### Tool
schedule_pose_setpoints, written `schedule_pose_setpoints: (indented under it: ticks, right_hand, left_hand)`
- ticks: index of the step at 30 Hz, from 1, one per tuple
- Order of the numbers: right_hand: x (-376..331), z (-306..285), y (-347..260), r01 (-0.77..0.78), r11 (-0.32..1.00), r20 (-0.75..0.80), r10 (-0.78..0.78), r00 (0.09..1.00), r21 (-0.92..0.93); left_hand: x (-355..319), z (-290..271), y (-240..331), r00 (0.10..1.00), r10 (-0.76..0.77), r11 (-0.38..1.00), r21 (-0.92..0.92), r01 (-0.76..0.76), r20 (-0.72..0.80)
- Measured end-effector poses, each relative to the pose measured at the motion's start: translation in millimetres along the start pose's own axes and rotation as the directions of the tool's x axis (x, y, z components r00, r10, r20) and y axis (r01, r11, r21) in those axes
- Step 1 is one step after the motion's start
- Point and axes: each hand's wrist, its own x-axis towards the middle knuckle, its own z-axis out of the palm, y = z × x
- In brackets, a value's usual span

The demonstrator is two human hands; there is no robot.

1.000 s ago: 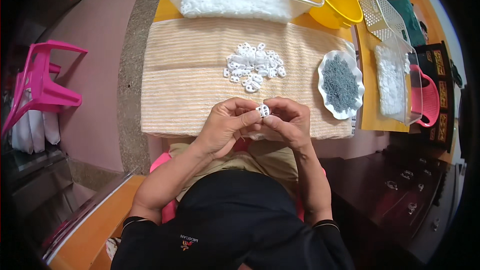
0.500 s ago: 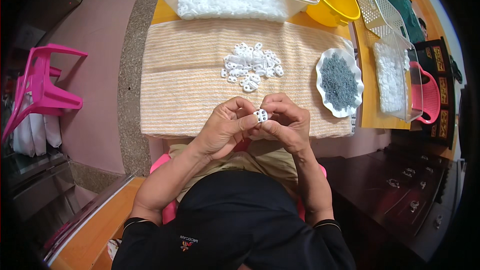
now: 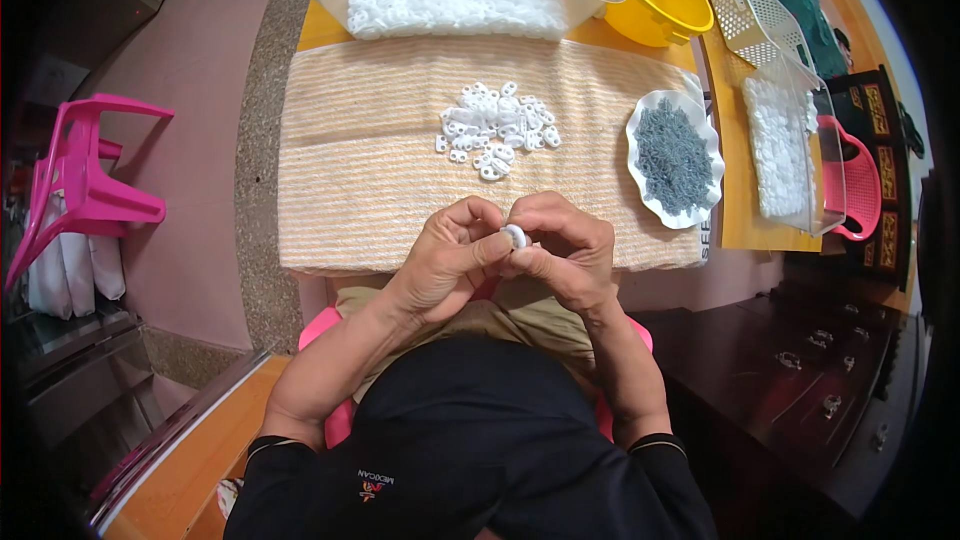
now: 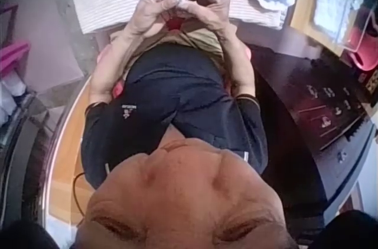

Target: Manually inserting small components into white plastic clips at a workstation.

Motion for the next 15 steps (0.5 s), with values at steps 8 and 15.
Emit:
schedule_pose_setpoints:
  ticks: [8,15]
  right_hand:
    - [2.5,-3.2,-4.0,0.044,0.99,0.01,-0.043,0.999,-0.137]
    - [8.4,-15.7,-13.0,0.076,0.887,0.102,-0.033,0.994,-0.455]
  left_hand:
    - [-1.3,-0.7,2.2,0.998,0.015,0.996,0.085,-0.01,-0.062]
    - [-0.5,-0.7,1.0,0.992,0.029,0.989,0.15,-0.01,-0.126]
